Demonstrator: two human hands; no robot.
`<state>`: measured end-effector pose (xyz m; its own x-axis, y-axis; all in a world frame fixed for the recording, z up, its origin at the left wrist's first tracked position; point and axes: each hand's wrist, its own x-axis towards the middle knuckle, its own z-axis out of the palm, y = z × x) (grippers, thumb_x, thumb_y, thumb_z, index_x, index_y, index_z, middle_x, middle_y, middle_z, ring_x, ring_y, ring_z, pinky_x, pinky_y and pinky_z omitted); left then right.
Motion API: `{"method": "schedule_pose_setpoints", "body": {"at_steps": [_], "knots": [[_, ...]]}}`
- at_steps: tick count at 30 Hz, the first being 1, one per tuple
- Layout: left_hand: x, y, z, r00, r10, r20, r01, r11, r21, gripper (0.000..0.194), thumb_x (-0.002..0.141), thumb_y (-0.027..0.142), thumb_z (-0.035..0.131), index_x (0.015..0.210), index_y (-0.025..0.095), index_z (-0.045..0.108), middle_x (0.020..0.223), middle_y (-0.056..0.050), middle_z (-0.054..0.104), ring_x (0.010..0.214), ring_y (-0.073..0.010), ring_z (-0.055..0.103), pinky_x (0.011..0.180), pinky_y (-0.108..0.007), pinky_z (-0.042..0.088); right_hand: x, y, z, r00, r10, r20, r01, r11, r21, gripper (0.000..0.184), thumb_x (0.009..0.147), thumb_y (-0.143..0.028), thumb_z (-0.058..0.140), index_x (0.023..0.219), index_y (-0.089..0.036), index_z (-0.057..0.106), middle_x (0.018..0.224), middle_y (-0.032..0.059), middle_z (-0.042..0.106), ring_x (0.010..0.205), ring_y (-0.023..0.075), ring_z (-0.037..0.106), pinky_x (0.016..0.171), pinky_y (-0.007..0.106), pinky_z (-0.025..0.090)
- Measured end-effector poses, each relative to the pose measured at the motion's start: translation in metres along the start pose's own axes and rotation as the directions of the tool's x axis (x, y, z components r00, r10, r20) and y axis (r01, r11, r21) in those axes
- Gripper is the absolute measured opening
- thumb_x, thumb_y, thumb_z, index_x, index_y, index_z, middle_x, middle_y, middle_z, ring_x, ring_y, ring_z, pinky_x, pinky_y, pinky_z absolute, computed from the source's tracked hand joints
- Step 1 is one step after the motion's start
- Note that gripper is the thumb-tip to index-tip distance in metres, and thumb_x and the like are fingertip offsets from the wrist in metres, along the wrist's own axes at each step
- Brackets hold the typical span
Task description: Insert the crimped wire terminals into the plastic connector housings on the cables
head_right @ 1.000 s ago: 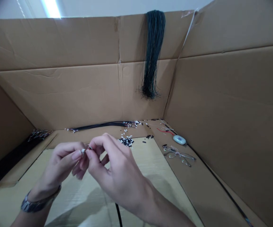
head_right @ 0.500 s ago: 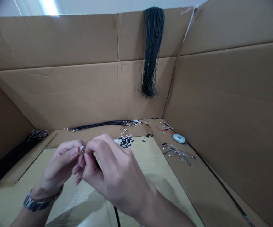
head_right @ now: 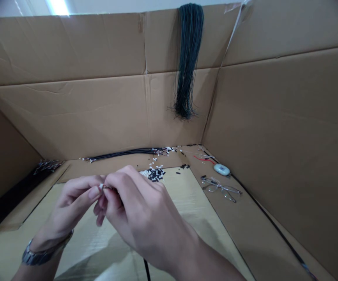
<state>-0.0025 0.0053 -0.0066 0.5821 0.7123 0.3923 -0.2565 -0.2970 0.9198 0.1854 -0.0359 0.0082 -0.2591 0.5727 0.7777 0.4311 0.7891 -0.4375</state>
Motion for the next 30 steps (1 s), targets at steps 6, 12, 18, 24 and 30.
{"method": "schedule_pose_setpoints", "body": {"at_steps": [6, 12, 18, 24, 30], "knots": [[-0.0002, -0.0004, 0.002, 1.0, 0.005, 0.014, -0.005, 1.0, -0.021, 0.026, 0.103, 0.027, 0.056, 0.084, 0.015, 0.069, 0.069, 0.002, 0.06, 0.054, -0.0055, 0.062, 0.051, -0.011, 0.056, -0.0008, -0.0041, -0.0032, 0.999, 0.013, 0.05, -0.009, 0.997, -0.074, 0.008, 0.102, -0.013, 0.05, 0.102, -0.018, 0.056, 0.089, -0.0011, 0.061, 0.075, 0.0097, 0.062, 0.069, 0.025, 0.051], [-0.0027, 0.0006, 0.0017, 1.0, 0.008, 0.029, -0.008, 1.0, 0.013, 0.027, 0.103, 0.026, 0.055, 0.082, 0.015, 0.068, 0.07, 0.002, 0.06, 0.055, -0.0049, 0.063, 0.053, -0.01, 0.056, -0.0003, -0.004, -0.0043, 0.998, -0.002, 0.059, 0.007, 0.996, -0.086, 0.01, 0.102, -0.011, 0.049, 0.099, -0.017, 0.055, 0.086, -0.0012, 0.059, 0.073, 0.0104, 0.058, 0.067, 0.026, 0.048], [-0.005, 0.0026, 0.0038, 1.0, 0.011, 0.013, -0.012, 0.997, 0.078, 0.026, 0.103, 0.025, 0.055, 0.083, 0.016, 0.068, 0.071, 0.002, 0.062, 0.056, -0.0055, 0.065, 0.054, -0.011, 0.057, -0.0001, -0.0042, -0.0045, 0.996, 0.042, 0.079, -0.04, 0.999, -0.025, 0.009, 0.101, -0.011, 0.05, 0.098, -0.018, 0.055, 0.085, -0.0022, 0.057, 0.071, 0.0094, 0.058, 0.066, 0.025, 0.05], [-0.0009, 0.0023, 0.0099, 0.999, 0.047, -0.021, -0.045, 0.994, 0.1, 0.022, 0.102, 0.027, 0.058, 0.087, 0.017, 0.071, 0.072, 0.003, 0.062, 0.054, -0.0054, 0.065, 0.053, -0.012, 0.057, -0.0001, -0.0033, -0.0045, 0.993, 0.081, 0.084, -0.081, 0.997, -0.003, 0.009, 0.103, -0.014, 0.048, 0.099, -0.018, 0.055, 0.086, -0.0018, 0.057, 0.073, 0.0098, 0.058, 0.069, 0.026, 0.054], [0.0003, 0.002, 0.0075, 0.997, 0.071, -0.039, -0.065, 0.988, 0.143, 0.022, 0.101, 0.024, 0.058, 0.086, 0.016, 0.072, 0.073, 0.001, 0.065, 0.054, -0.0075, 0.066, 0.052, -0.015, 0.057, -0.0001, -0.0024, -0.0069, 0.989, 0.099, 0.109, -0.098, 0.995, -0.015, 0.009, 0.104, -0.016, 0.048, 0.099, -0.019, 0.055, 0.088, -0.001, 0.059, 0.075, 0.0104, 0.06, 0.069, 0.027, 0.057]]}}
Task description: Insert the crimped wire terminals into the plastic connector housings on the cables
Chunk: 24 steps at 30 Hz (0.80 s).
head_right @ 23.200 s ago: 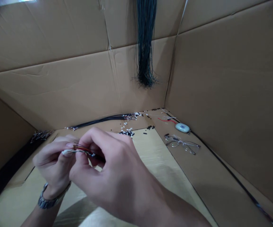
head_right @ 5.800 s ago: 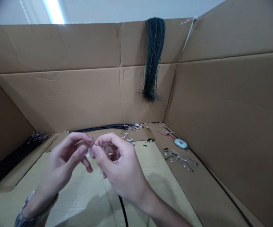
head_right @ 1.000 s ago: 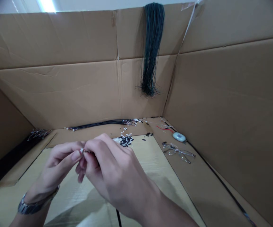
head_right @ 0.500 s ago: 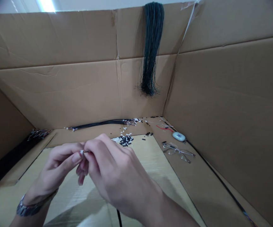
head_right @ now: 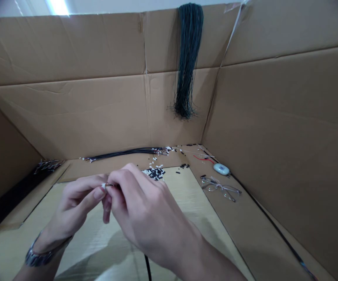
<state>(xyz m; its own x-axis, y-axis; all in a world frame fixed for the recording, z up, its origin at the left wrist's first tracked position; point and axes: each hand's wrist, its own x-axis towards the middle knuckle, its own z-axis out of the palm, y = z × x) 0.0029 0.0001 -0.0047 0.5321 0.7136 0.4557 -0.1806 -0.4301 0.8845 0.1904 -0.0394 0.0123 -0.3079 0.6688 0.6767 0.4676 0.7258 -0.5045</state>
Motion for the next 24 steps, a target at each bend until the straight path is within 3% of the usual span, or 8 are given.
{"method": "schedule_pose_setpoints", "body": {"at_steps": [9, 16, 24], "knots": [[0.001, -0.01, -0.002, 0.995, -0.079, 0.063, 0.094, 0.947, -0.306, 0.025, 0.099, 0.029, 0.061, 0.085, 0.013, 0.075, 0.07, -0.003, 0.065, 0.052, -0.0096, 0.063, 0.045, -0.016, 0.059, 0.0, -0.002, -0.002, 0.994, 0.102, 0.027, -0.105, 0.977, 0.185, 0.008, 0.101, -0.017, 0.052, 0.096, -0.02, 0.057, 0.088, -0.0025, 0.062, 0.076, 0.0089, 0.063, 0.073, 0.023, 0.056], [0.004, -0.009, 0.0, 0.999, -0.038, 0.026, 0.044, 0.966, -0.255, 0.026, 0.098, 0.029, 0.062, 0.081, 0.012, 0.073, 0.068, -0.003, 0.064, 0.054, -0.0106, 0.063, 0.044, -0.016, 0.059, 0.0, -0.003, -0.004, 0.994, 0.106, 0.021, -0.108, 0.973, 0.203, 0.008, 0.101, -0.018, 0.053, 0.096, -0.021, 0.059, 0.088, -0.0039, 0.063, 0.079, 0.0081, 0.064, 0.075, 0.022, 0.055], [0.006, -0.007, 0.0, 0.997, -0.035, 0.067, 0.053, 0.957, -0.287, 0.025, 0.1, 0.026, 0.059, 0.085, 0.013, 0.074, 0.068, -0.001, 0.063, 0.052, -0.0083, 0.064, 0.048, -0.015, 0.06, 0.0, -0.003, -0.002, 0.992, 0.125, 0.012, -0.125, 0.968, 0.216, 0.009, 0.101, -0.016, 0.053, 0.095, -0.021, 0.057, 0.086, -0.0054, 0.062, 0.078, 0.006, 0.063, 0.075, 0.019, 0.054]]}}
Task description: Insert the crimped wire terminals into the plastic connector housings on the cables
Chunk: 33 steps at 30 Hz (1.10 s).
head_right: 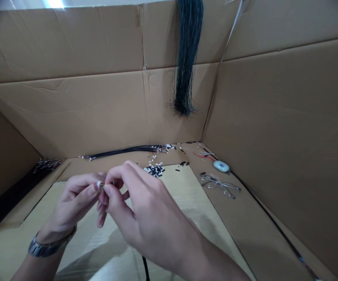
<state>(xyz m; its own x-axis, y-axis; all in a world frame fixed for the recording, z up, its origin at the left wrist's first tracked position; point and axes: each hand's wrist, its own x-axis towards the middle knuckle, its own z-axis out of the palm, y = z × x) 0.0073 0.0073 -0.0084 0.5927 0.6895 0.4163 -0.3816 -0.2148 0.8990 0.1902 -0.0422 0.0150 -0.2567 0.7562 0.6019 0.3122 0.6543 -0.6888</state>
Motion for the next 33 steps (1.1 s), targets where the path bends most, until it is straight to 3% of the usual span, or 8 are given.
{"method": "schedule_pose_setpoints", "body": {"at_steps": [15, 33], "knots": [[-0.0022, -0.0003, -0.0011, 1.0, 0.02, -0.001, -0.02, 0.999, 0.046, 0.024, 0.101, 0.025, 0.058, 0.087, 0.014, 0.074, 0.071, -0.002, 0.065, 0.054, -0.0103, 0.066, 0.049, -0.018, 0.061, 0.0013, 0.0, -0.0014, 1.0, -0.001, 0.004, 0.001, 1.0, 0.021, 0.01, 0.101, -0.016, 0.052, 0.095, -0.021, 0.057, 0.085, -0.0052, 0.062, 0.075, 0.0056, 0.063, 0.072, 0.018, 0.053], [-0.0054, 0.0001, -0.0036, 0.999, 0.037, 0.025, -0.041, 0.972, 0.231, 0.025, 0.102, 0.023, 0.055, 0.087, 0.013, 0.072, 0.077, -0.004, 0.069, 0.057, -0.0115, 0.07, 0.053, -0.02, 0.061, -0.002, -0.0021, -0.0093, 0.997, 0.031, 0.065, -0.029, 0.999, -0.026, 0.011, 0.103, -0.019, 0.05, 0.095, -0.022, 0.057, 0.088, -0.0035, 0.064, 0.079, 0.0082, 0.062, 0.073, 0.018, 0.053]]}}
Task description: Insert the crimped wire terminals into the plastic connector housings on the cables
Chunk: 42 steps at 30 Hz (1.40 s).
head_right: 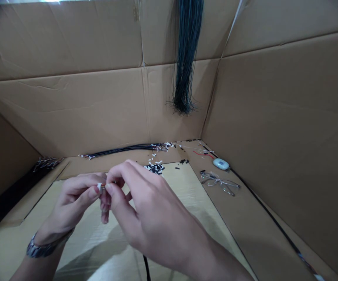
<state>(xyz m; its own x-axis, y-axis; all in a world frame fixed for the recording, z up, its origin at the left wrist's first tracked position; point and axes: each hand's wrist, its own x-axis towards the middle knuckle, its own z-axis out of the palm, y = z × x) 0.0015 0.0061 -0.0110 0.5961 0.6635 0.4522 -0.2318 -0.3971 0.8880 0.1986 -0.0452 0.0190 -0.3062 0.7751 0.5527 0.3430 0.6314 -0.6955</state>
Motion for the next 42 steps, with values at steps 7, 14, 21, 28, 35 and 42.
{"method": "schedule_pose_setpoints", "body": {"at_steps": [7, 14, 21, 28, 35, 42], "knots": [[0.001, 0.001, 0.003, 1.0, 0.005, 0.004, -0.005, 0.999, -0.037, 0.025, 0.103, 0.023, 0.055, 0.087, 0.014, 0.073, 0.075, -0.001, 0.066, 0.057, -0.0098, 0.07, 0.054, -0.018, 0.061, -0.002, -0.001, 0.0, 0.999, 0.034, -0.001, -0.034, 0.999, -0.011, 0.01, 0.103, -0.021, 0.05, 0.095, -0.023, 0.056, 0.086, -0.0066, 0.062, 0.078, 0.0053, 0.062, 0.075, 0.017, 0.05], [-0.001, -0.003, 0.0, 1.0, 0.026, 0.004, -0.026, 1.0, -0.005, 0.023, 0.103, 0.02, 0.054, 0.091, 0.014, 0.072, 0.078, -0.002, 0.068, 0.057, -0.0107, 0.071, 0.055, -0.019, 0.061, 0.0, 0.0, 0.0, 1.0, 0.03, 0.008, -0.03, 0.999, -0.034, 0.01, 0.103, -0.02, 0.05, 0.096, -0.023, 0.056, 0.087, -0.0072, 0.062, 0.079, 0.0057, 0.062, 0.074, 0.02, 0.049], [0.002, 0.003, 0.005, 0.997, 0.073, -0.034, -0.066, 0.982, 0.176, 0.024, 0.103, 0.023, 0.054, 0.088, 0.015, 0.072, 0.076, -0.003, 0.069, 0.056, -0.011, 0.069, 0.054, -0.02, 0.061, -0.001, -0.001, 0.002, 1.0, -0.001, -0.005, 0.001, 0.996, -0.089, 0.011, 0.103, -0.019, 0.049, 0.095, -0.022, 0.056, 0.087, -0.0057, 0.062, 0.079, 0.0077, 0.061, 0.075, 0.023, 0.049], [0.003, 0.011, 0.011, 0.995, 0.085, -0.05, -0.07, 0.966, 0.248, 0.027, 0.103, 0.024, 0.054, 0.083, 0.017, 0.071, 0.071, -0.001, 0.068, 0.057, -0.0106, 0.069, 0.053, -0.018, 0.061, -0.001, -0.003, 0.007, 0.987, -0.15, -0.062, 0.129, 0.955, -0.267, 0.012, 0.102, -0.012, 0.047, 0.095, -0.017, 0.056, 0.084, -0.0008, 0.059, 0.077, 0.0124, 0.058, 0.069, 0.029, 0.047], [0.006, 0.005, 0.011, 0.988, -0.013, -0.155, 0.02, 0.999, 0.046, 0.025, 0.102, 0.025, 0.058, 0.084, 0.018, 0.074, 0.071, 0.001, 0.065, 0.057, -0.0081, 0.066, 0.054, -0.015, 0.062, 0.01, 0.011, 0.014, 0.98, -0.128, -0.155, 0.119, 0.991, -0.069, 0.009, 0.101, -0.015, 0.055, 0.095, -0.017, 0.061, 0.083, -0.0021, 0.062, 0.073, 0.0083, 0.063, 0.068, 0.021, 0.053], [0.007, -0.002, 0.002, 0.984, -0.118, -0.131, 0.085, 0.969, -0.233, 0.026, 0.102, 0.03, 0.057, 0.085, 0.019, 0.074, 0.076, -0.002, 0.066, 0.073, -0.013, 0.067, 0.057, -0.02, 0.065, 0.024, 0.024, 0.019, 0.973, 0.015, -0.232, 0.048, 0.963, 0.266, 0.006, 0.097, -0.018, 0.063, 0.093, -0.021, 0.065, 0.079, -0.0061, 0.07, 0.065, 0.0039, 0.068, 0.061, 0.011, 0.056]]}}
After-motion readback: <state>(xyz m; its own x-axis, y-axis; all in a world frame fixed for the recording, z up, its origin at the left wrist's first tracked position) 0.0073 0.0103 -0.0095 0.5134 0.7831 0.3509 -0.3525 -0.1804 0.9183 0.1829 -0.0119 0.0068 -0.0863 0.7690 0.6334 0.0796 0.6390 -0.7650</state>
